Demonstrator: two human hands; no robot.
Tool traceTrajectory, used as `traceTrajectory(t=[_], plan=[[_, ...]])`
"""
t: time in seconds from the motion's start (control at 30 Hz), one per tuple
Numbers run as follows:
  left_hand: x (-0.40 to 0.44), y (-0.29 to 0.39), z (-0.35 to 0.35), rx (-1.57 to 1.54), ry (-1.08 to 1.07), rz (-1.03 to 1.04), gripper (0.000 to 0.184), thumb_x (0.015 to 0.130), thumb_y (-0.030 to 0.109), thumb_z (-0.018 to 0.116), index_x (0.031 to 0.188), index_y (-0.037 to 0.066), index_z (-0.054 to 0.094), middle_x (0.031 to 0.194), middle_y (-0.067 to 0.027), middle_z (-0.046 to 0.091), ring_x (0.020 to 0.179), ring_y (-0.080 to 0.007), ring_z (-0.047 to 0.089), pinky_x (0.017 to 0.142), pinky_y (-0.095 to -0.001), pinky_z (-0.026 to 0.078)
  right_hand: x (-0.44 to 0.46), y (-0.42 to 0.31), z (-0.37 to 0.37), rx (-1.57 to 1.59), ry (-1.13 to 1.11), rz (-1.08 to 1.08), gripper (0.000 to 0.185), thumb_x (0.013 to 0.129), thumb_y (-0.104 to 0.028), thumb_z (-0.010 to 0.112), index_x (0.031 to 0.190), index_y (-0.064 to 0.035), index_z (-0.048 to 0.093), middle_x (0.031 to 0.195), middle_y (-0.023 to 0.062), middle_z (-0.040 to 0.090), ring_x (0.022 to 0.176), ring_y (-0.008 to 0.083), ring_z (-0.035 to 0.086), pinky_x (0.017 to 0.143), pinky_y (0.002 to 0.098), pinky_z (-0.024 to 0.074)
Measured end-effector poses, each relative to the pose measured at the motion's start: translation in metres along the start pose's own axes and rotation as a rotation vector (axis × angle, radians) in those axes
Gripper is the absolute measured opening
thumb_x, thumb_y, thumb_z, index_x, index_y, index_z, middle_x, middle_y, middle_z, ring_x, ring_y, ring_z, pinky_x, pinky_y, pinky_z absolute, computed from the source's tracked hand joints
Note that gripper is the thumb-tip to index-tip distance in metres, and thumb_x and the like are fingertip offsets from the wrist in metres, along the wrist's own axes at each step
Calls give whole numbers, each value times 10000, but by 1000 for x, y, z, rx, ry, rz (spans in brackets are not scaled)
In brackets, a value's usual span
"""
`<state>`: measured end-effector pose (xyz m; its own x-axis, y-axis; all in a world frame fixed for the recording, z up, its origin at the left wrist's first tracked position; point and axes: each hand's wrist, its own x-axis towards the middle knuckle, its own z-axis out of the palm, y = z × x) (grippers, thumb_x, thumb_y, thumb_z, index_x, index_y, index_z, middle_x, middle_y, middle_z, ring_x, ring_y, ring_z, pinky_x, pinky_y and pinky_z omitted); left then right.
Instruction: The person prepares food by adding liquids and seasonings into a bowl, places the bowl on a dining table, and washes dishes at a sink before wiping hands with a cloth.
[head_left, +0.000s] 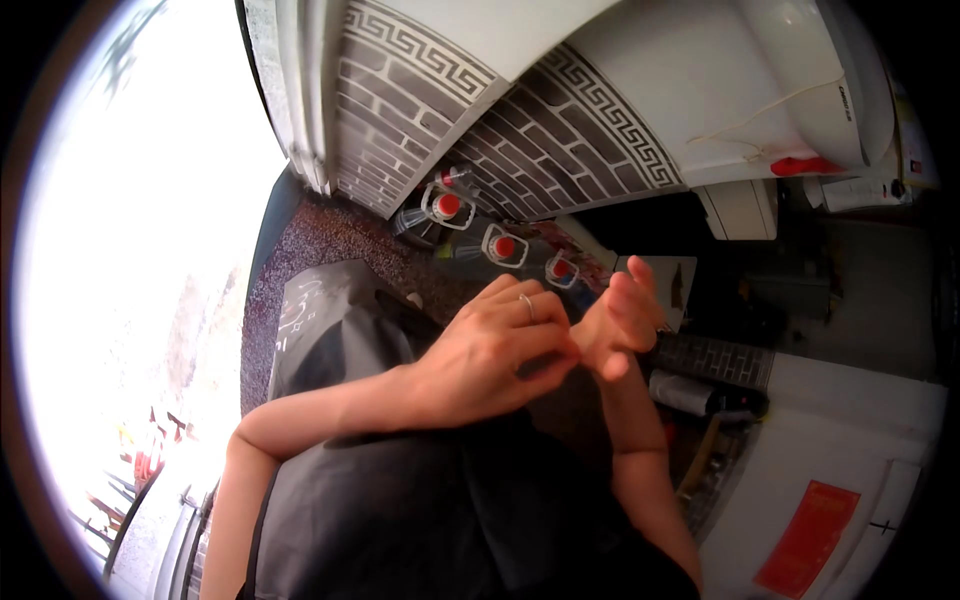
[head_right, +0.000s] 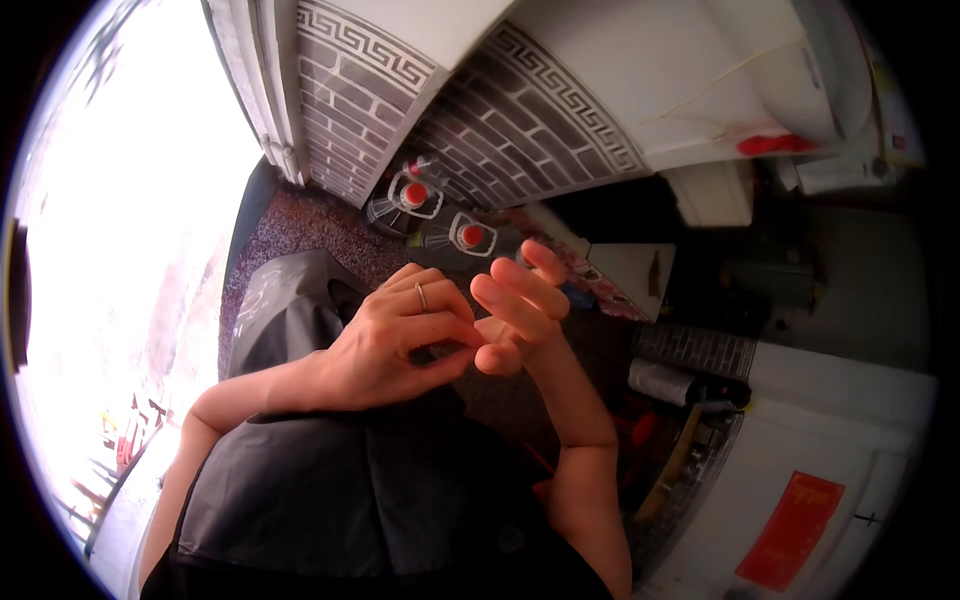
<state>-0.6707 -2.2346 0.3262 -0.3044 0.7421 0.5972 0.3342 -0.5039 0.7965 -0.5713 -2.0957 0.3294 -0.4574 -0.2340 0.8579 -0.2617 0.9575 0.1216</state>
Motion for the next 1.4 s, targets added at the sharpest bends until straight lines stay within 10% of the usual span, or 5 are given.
traceTrajectory(t=[0.5,0.8,0.87,1.0,1.4], plan=[[-2,-1,-2,0,12,8,169,633,38,685,756,50,568,810,-62,556,775,-233,543,695,-335,426,1,1,8,-55,20,-54,570,901,-423,565,1348,-214,280,1112,39,444,1030,192,455,941,480,443],[-7,-15,-8,-237,91,-249,111,704,-5,707,774,39,633,801,-22,610,741,-184,562,682,-302,451,-7,1,-3,72,-116,162,1013,698,-525,757,1447,-221,147,1290,123,400,1181,264,419,1015,469,362],[-6,-24,-14,-317,6,-591,135,762,23,684,893,29,652,849,-11,625,805,-164,589,737,-285,468,-1,-1,1,240,-141,294,1242,559,-588,798,1466,-156,67,1375,193,305,1259,312,347,1054,493,292],[-3,-32,-7,-277,128,-392,237,813,80,666,1037,24,615,824,-30,622,802,-135,596,741,-262,483,2,1,5,594,-332,558,1553,381,-650,799,1450,-70,-167,1497,286,50,1391,397,120,1108,512,133],[-10,-36,-8,-845,-214,-861,161,849,134,675,920,-7,644,835,-27,647,766,-64,593,698,-200,476,-1,-4,13,868,-540,722,1536,366,-613,805,1462,-57,-117,1513,254,83,1405,361,110,1125,473,76]])
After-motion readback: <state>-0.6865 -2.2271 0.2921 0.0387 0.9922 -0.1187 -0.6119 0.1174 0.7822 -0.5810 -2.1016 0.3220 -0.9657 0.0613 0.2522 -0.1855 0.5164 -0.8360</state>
